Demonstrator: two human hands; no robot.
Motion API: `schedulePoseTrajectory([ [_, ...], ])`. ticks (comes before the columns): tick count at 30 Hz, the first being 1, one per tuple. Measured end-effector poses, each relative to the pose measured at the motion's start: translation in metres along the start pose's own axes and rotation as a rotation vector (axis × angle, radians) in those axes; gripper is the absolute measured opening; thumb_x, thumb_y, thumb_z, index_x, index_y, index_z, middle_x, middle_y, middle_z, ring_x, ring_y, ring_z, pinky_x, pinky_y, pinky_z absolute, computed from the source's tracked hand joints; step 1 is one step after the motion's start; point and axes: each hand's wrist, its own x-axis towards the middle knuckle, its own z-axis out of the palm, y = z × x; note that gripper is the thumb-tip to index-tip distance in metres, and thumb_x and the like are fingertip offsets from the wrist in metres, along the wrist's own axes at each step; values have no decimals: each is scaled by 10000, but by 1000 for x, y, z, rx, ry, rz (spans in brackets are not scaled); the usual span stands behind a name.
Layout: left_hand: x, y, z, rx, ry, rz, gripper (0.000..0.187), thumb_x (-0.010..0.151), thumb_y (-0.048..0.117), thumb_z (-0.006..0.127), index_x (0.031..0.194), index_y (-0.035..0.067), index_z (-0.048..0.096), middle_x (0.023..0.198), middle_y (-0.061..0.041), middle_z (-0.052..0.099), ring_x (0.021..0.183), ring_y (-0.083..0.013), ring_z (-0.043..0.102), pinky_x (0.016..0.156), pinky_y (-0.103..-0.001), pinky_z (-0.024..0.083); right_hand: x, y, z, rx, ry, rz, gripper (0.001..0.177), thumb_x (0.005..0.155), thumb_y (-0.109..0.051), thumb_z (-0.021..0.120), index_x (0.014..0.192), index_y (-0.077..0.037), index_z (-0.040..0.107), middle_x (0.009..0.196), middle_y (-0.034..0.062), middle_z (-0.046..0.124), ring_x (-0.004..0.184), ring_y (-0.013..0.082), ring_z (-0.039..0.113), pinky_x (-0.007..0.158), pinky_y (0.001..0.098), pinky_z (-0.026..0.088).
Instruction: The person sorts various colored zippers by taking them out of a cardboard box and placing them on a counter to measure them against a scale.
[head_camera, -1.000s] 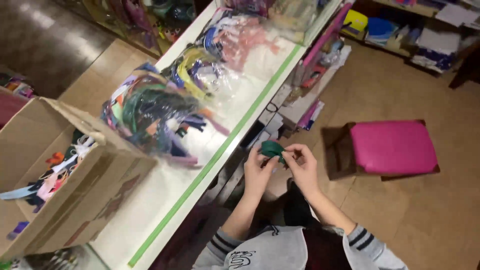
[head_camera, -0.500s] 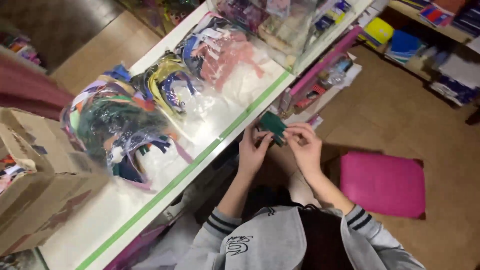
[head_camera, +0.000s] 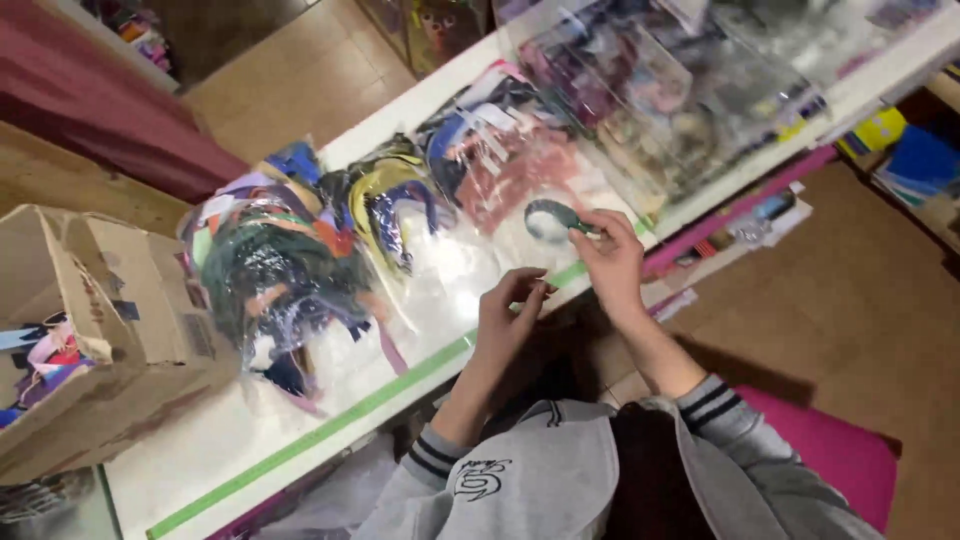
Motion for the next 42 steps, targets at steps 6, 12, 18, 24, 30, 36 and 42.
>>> schedulePoseTrajectory([
  [6,18,-24,-5,29,-36,-27,156,875,87,690,1029,88,713,785,-80,736,729,-231,715,693,-323,571,40,27,26,28,-8,-46,315,745,110,782,1015,59,627,1048,108,535,904,146,598,770,244,590],
  [12,20,-14,-13,-23,-119,-26,108,883,64,682,987,60,713,753,-101,719,706,-236,706,692,-333,565,52,0,45,588,121,519,412,885,-241,636,1263,-81,595,1079,48,646,973,162,652,828,274,593],
  [18,14,-18,-17,-37,-125,-26,81,893,65,670,968,58,701,747,-92,711,700,-227,702,675,-331,564,42,-12,52,356,25,294,504,958,-107,574,1441,-130,432,1381,78,535,1248,171,547,976,237,524],
  [24,-1,-5,-28,0,-122,-14,89,897,53,659,978,34,690,767,-116,712,707,-265,701,668,-347,561,39,24,41,313,-86,-74,507,906,166,543,1387,27,465,1610,128,158,1384,300,443,1100,411,496],
  [30,-45,10,-40,18,-22,-7,90,906,74,654,981,46,695,782,-103,722,713,-245,705,660,-332,566,16,0,25,58,-101,-114,412,907,193,609,1285,36,559,1458,129,402,1208,244,553,877,278,588],
  [36,-125,29,-51,7,138,-15,123,922,34,615,1013,50,696,816,-85,734,712,-204,698,651,-291,566,-57,-30,12,-43,-187,-254,250,928,159,602,1154,52,589,1237,185,492,1036,224,538,790,267,521],
  [42,-221,45,-57,52,336,-17,144,881,-1,643,996,53,710,778,-86,735,674,-198,700,609,-299,577,-134,-23,9,52,-306,-279,160,910,137,621,1012,60,525,1198,217,468,1193,324,490,1033,383,397],
])
